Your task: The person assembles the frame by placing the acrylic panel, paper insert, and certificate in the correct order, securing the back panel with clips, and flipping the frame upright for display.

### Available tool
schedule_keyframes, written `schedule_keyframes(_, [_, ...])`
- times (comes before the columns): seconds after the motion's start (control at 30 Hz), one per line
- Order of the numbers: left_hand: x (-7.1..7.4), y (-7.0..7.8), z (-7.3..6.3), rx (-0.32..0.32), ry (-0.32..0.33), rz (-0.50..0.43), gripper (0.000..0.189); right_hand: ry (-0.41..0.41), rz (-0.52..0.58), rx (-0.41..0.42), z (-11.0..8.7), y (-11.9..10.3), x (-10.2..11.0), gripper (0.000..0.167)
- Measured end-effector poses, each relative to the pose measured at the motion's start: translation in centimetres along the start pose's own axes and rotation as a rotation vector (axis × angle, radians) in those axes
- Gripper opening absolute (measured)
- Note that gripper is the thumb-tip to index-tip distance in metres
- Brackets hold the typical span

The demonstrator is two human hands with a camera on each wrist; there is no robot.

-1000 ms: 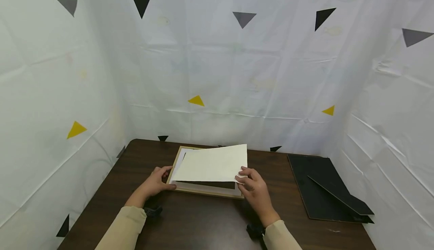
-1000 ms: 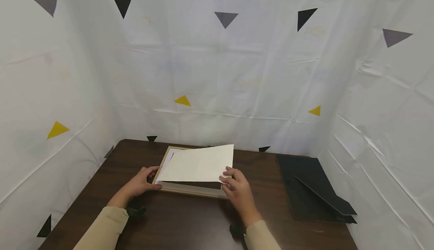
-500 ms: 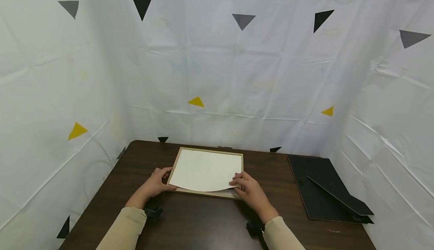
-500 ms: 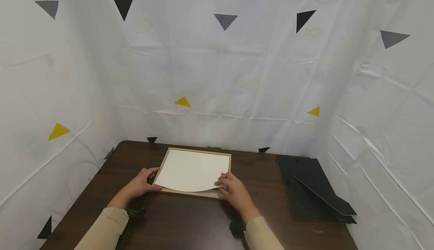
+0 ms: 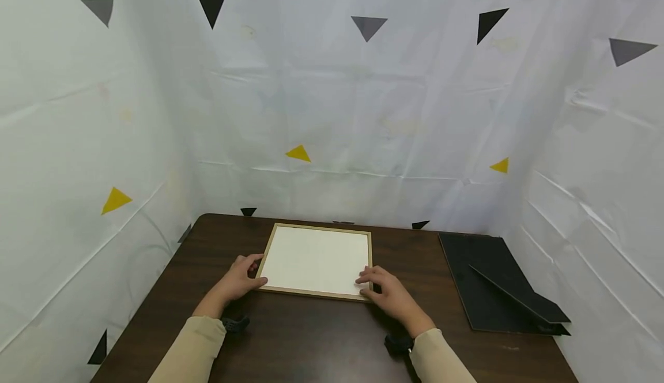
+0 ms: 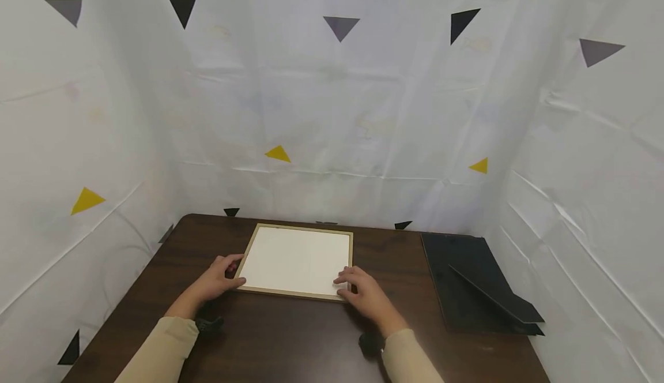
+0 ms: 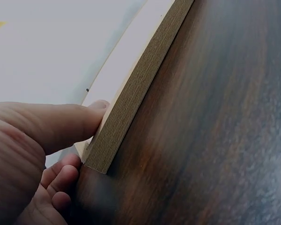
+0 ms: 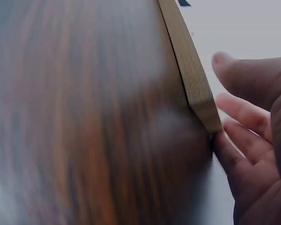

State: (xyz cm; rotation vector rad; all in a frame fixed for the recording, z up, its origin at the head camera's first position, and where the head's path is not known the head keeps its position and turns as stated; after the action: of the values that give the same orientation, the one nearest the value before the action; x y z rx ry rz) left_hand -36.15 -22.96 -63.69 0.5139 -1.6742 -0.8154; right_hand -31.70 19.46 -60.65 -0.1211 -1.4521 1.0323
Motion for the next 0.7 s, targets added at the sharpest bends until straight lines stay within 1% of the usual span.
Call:
schedule_keyframes(0.13, [0.0, -0.1, 0.1, 0.001, -0.007, -0.015, 0.078, 0.056, 0.080, -0.074, -0.5, 1.2, 0.6, 0.034])
schedule_keyframes(0.3, [0.5, -0.4, -0.2, 0.001, -0.022, -0.019, 0.081, 0.071, 0.215, -0.204, -0.7, 2.3, 0.5, 0.041])
schedule_keyframes(0.4, [0.8, -0.5, -0.6, -0.010, -0.032, -0.012, 0.085, 0.090, 0.315, -0.262, -0.6, 2.7, 0.3, 0.043])
schedule_keyframes(0.47, [0.9, -0.5, -0.8, -0.019, -0.045, -0.013, 0.090, 0.105, 0.403, -0.286, -0.6, 3.0, 0.3, 0.043])
schedule_keyframes(0.53, [1.1, -0.6, -1.0, -0.026, -0.053, -0.007, 0.099, 0.107, 0.478, -0.291, -0.3, 3.2, 0.2, 0.044])
schedule_keyframes(0.6, [1.3, -0.8, -1.0, -0.028, -0.059, -0.006, 0.106, 0.101, 0.520, -0.298, 0.1, 3.4, 0.2, 0.045])
schedule_keyframes(0.7, [1.7, -0.9, -0.9, -0.029, -0.057, 0.004, 0.109, 0.088, 0.526, -0.301, 0.9, 3.5, 0.1, 0.045])
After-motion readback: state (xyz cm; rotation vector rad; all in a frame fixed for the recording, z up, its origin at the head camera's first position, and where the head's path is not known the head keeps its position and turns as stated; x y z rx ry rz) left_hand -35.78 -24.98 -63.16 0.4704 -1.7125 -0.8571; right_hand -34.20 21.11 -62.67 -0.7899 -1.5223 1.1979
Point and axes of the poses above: each hand's wrist, its own z-axis towards the middle knuckle, its own x-axis out of the back of the hand, y = z × x, the point moved 5 cm from there along z, towards the middle knuckle, and after that the axes turned 4 degrees about -y, right-handed, at the moved point
